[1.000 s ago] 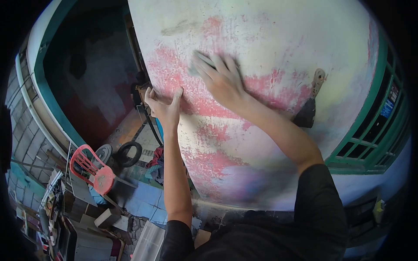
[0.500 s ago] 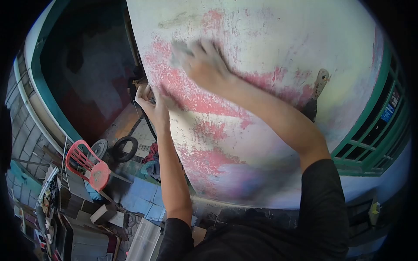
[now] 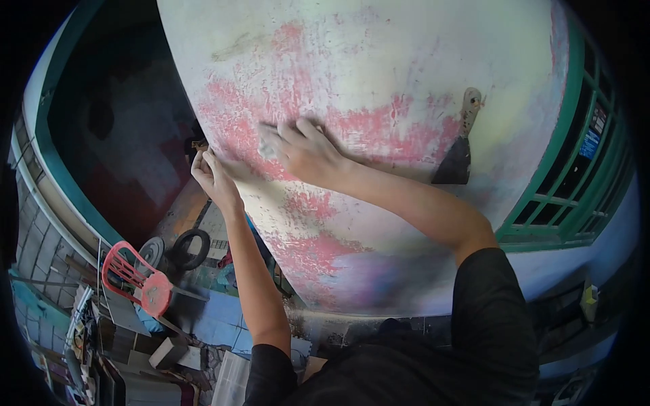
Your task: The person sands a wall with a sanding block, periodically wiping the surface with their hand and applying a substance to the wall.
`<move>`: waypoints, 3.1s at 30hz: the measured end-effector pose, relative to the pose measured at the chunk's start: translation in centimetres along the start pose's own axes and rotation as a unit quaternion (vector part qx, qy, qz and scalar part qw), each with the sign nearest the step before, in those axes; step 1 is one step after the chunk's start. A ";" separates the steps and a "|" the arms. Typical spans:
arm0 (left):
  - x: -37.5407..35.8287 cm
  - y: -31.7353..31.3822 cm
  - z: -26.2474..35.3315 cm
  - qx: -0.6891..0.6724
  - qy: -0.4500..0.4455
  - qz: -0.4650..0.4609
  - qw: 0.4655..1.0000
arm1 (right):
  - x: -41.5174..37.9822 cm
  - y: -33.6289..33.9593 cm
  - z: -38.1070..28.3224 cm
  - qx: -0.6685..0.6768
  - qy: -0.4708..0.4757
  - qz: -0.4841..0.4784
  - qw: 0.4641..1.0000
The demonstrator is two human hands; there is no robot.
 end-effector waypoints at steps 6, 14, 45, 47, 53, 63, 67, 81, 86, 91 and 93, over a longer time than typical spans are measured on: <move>0.3 0.4 -1.3 0.060 -0.039 0.011 0.997 | 2.3 10.6 11.6 -0.132 -0.066 0.117 0.982; -0.2 -0.7 -0.6 0.066 -0.056 0.032 0.996 | -6.1 7.7 3.3 -0.086 -0.101 0.104 0.986; -2.4 -3.1 1.0 0.185 -0.108 0.017 0.977 | -7.7 8.7 5.0 -0.046 -0.127 0.135 0.982; -2.2 -3.6 1.2 0.307 -0.103 0.063 0.944 | -4.5 9.8 8.9 -0.102 -0.094 0.141 0.980; -3.2 -7.2 4.2 0.318 -0.289 0.077 0.900 | 0.5 11.7 12.6 -0.161 -0.151 0.198 0.955; -1.6 -15.6 12.0 0.218 -0.457 -0.026 0.862 | -0.5 12.1 12.2 -0.164 -0.138 0.166 0.962; 0.0 -17.8 12.7 0.210 -0.478 -0.008 0.853 | 0.7 12.4 12.5 -0.172 -0.153 0.198 0.953; 0.5 -18.2 11.8 0.230 -0.489 0.015 0.841 | 0.3 12.5 11.4 -0.149 -0.195 0.217 0.945; 0.5 -18.5 11.8 0.224 -0.492 0.028 0.841 | -8.5 8.7 4.9 -0.091 -0.162 0.207 0.960; 0.7 -18.7 11.9 0.218 -0.495 0.024 0.841 | -2.9 11.0 11.1 -0.123 -0.140 0.185 0.965; 0.5 -18.4 12.0 0.223 -0.498 0.025 0.837 | -0.2 12.7 12.7 -0.156 -0.149 0.182 0.959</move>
Point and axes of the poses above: each hand's wrist, its own x-axis towards the middle knuckle, its own y-axis out of the back of the hand, z = x × y, the point moved 1 cm from there along x, towards the middle knuckle, and after that the axes turned 7 degrees about x, right-handed, at the moved point
